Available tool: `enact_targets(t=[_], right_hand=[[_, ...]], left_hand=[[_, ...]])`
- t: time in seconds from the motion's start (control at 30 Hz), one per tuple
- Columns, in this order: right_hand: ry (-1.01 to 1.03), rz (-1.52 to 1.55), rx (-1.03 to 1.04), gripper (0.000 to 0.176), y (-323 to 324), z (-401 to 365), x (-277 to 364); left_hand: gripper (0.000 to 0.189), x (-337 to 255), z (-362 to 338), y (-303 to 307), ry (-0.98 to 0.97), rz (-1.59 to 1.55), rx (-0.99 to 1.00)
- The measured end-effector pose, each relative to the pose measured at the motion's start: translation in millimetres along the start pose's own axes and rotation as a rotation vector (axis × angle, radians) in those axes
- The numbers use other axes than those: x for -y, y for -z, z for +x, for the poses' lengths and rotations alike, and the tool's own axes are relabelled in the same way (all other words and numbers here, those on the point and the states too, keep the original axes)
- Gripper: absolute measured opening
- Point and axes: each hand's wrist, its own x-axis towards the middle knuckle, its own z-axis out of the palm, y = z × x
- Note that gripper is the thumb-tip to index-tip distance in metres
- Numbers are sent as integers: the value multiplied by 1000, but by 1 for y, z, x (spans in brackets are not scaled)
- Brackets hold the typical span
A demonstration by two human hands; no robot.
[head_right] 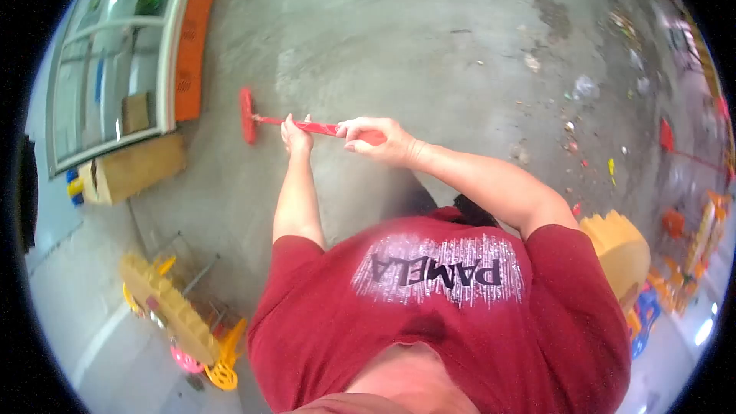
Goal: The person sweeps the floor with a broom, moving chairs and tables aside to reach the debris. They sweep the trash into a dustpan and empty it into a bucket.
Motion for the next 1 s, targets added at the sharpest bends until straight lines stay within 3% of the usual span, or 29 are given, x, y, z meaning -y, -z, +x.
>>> enact_targets(t=[0.03,0.2,0.23,0.33,0.4,0.43,0.5,0.57,0.67,0.7,0.8,0.87,0.97,1.0], right_hand=[[-3,16,-28,5,21,-10,9],[-48,-10,-219,4,150,-119,84],[-61,-60,-264,4,173,-152,109],[-113,-218,-422,3,229,-260,168],[-219,-301,-598,3,258,-335,211],[-296,-335,-720,4,272,-370,235],[-176,-407,-764,5,302,-445,275],[-144,-400,-969,5,307,-493,314],[-125,-529,-1075,7,317,-559,351],[-127,-613,-1087,9,317,-580,358],[130,-557,-1049,8,334,-662,358],[301,-466,-1000,5,347,-719,363],[274,-255,-1082,11,369,-747,342],[150,-287,-1078,12,375,-742,329]], left_hand=[[65,-31,-16,-8,-98,496,50],[61,-109,-88,-129,-724,628,314],[60,-149,-121,-142,-816,607,449],[38,-205,-208,-225,-1072,341,698],[21,-262,-291,-275,-1077,439,869],[15,-280,-332,-307,-1159,333,902],[18,-315,-426,-357,-1266,235,907],[19,-343,-510,-394,-1330,79,973],[19,-381,-600,-445,-1414,-43,1099],[20,-389,-622,-455,-1434,-84,1141],[21,-409,-684,-460,-1574,-166,1178],[22,-418,-709,-441,-1516,-136,1302],[25,-408,-700,-428,-1478,5,1400],[28,-387,-683,-440,-1444,13,1413]])
